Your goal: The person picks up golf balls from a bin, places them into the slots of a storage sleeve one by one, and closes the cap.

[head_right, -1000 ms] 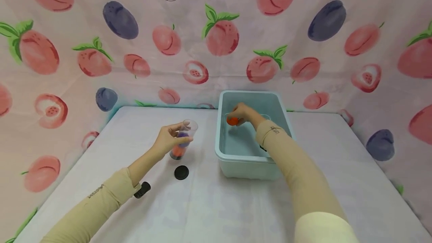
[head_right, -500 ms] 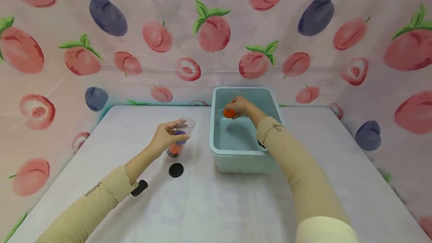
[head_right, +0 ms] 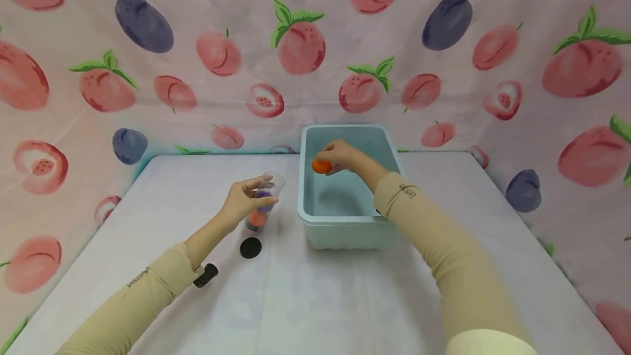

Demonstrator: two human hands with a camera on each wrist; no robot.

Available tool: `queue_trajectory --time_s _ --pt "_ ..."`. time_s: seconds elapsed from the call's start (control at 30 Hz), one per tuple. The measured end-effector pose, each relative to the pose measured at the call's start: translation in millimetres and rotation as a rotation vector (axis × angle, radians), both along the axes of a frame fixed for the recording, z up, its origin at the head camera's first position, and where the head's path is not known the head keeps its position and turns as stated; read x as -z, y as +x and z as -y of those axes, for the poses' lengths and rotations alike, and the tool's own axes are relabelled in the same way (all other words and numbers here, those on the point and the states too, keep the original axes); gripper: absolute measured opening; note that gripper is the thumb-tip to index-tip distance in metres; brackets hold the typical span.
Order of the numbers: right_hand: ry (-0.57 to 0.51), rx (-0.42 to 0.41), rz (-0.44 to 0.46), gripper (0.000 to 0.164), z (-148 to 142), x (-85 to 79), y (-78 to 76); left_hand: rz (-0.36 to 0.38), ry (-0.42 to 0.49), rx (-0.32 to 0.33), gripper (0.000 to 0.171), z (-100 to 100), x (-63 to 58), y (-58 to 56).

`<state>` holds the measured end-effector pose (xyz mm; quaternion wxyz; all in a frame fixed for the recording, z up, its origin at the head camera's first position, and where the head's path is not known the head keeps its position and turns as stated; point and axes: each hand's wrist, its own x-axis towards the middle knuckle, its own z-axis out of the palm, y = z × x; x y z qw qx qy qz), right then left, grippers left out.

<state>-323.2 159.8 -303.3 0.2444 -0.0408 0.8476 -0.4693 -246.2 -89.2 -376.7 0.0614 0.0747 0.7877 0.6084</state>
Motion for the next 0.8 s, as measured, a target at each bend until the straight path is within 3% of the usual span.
queue_trajectory --time_s 0.5,0.63,0.8 --pt "-0.068 0.006 0.018 0.042 15 -51.6 3.4 -0.028 -0.037 0.006 0.058 5 -22.6 -7.2" --pt "-0.133 0.014 0.036 0.045 18 -60.1 5.2 -0.032 -0.046 0.003 0.059 5 -25.0 -7.3" --pt "-0.188 -0.034 0.035 0.046 23 -62.7 10.1 -0.043 -0.056 0.002 0.059 6 -26.9 -4.3"
